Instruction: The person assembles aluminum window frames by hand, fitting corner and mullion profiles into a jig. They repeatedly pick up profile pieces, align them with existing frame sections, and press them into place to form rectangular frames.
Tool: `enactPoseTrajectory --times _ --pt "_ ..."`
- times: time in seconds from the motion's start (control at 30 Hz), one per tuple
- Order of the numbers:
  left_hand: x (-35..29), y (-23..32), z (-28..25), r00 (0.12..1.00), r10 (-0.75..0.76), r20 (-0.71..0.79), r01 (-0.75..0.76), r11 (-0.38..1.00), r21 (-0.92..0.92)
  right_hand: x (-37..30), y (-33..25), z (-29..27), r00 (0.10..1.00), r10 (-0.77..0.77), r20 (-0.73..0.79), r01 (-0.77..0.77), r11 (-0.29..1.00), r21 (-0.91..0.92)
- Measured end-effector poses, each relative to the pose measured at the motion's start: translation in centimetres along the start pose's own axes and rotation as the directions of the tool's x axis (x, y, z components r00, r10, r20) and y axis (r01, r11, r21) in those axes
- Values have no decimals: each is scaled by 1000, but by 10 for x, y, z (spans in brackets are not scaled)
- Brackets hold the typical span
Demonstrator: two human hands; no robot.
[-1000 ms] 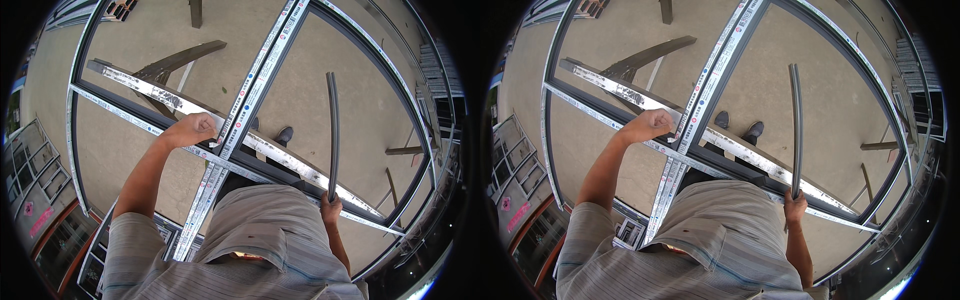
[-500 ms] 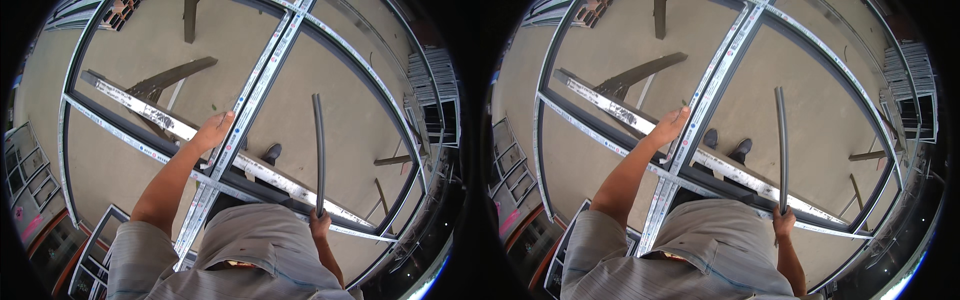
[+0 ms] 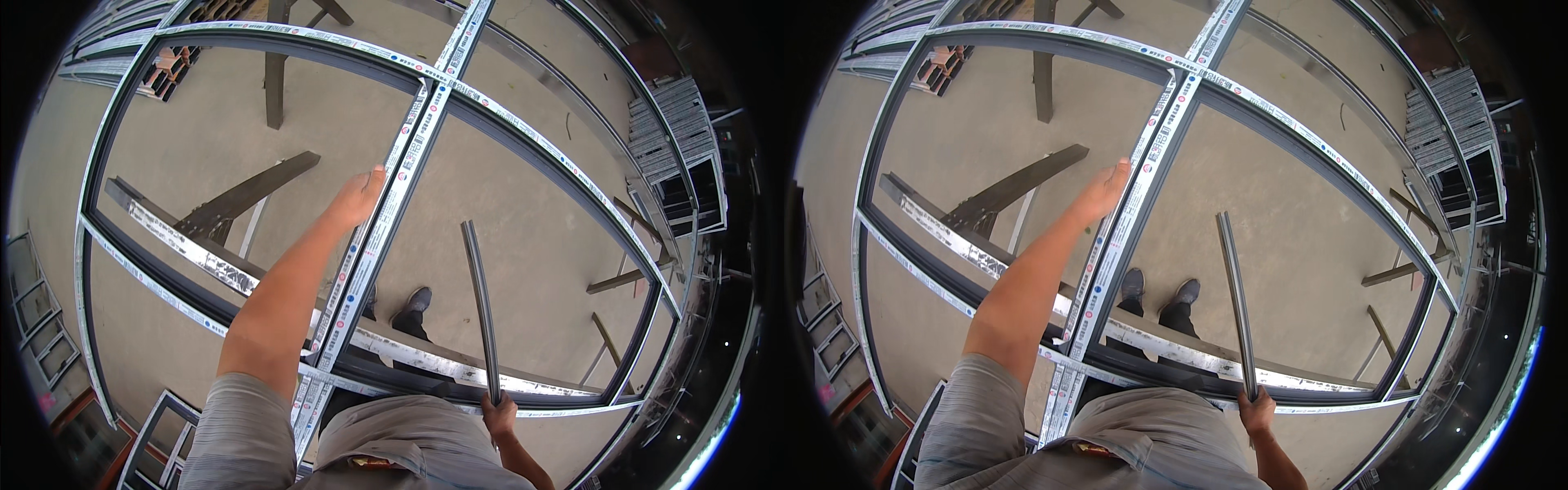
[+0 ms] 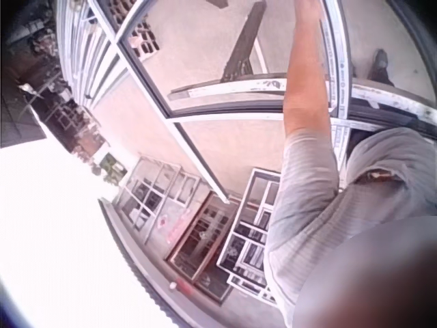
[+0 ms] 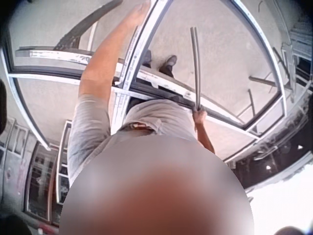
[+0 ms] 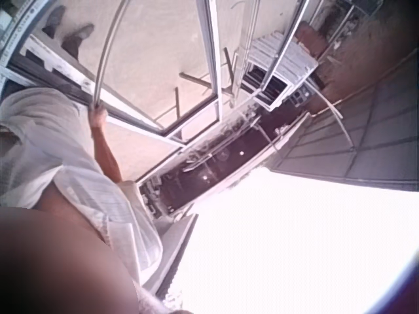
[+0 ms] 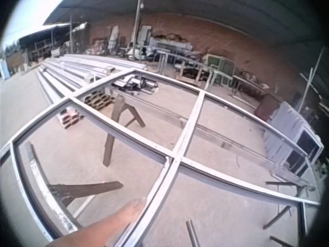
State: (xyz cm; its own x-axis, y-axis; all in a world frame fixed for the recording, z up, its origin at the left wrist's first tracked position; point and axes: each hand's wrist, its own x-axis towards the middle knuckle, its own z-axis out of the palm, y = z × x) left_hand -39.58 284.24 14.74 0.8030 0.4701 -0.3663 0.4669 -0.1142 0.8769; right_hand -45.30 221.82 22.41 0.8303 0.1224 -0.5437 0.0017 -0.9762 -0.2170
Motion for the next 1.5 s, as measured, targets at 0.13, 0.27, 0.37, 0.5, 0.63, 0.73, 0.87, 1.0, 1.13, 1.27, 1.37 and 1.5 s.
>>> enactPoseTrajectory --times 0.13,0.27,0.37,0.5,0.63,0.73,0.87,1.0,1.13,1.27,1.37,1.5 --pt "45 21 -1 999 -20 -30 18 999 -39 -1 -5 -1 1000 26 4 -26 1000 8" --pt "70 39 -1 994 -91 -56 91 996 7 -2 -9 -2 999 39 13 -39 999 -7" --pt "66 34 1 994 -27 -110 26 1000 -9 0 -21 -8 996 78 52 -80 997 24" --pt "63 44 1 993 -70 -95 82 987 135 -3 -30 -15 982 165 94 -171 983 62" --pt "60 50 2 988 -58 -143 94 961 260 0 -27 -15 974 197 112 -203 978 55" --pt "61 52 4 984 -104 -145 144 943 302 4 -14 -10 987 141 82 -144 989 42" --pt "52 63 8 976 -67 -208 155 884 441 15 -31 -24 998 63 25 -64 996 56" --pt "50 74 7 980 -111 -164 168 908 385 25 -39 -28 987 159 20 -160 973 165" --pt "50 72 10 974 -85 -208 168 889 425 41 -84 -48 992 110 -67 -92 969 229" --pt "49 72 9 968 -119 -220 201 893 403 62 -94 -50 993 93 -72 -70 961 268" --pt "48 63 12 972 -90 -215 167 912 374 75 -125 -60 993 72 -93 -36 938 345" --pt "20 54 18 982 -96 -163 148 926 347 91 -147 -68 990 -10 -139 58 936 346"
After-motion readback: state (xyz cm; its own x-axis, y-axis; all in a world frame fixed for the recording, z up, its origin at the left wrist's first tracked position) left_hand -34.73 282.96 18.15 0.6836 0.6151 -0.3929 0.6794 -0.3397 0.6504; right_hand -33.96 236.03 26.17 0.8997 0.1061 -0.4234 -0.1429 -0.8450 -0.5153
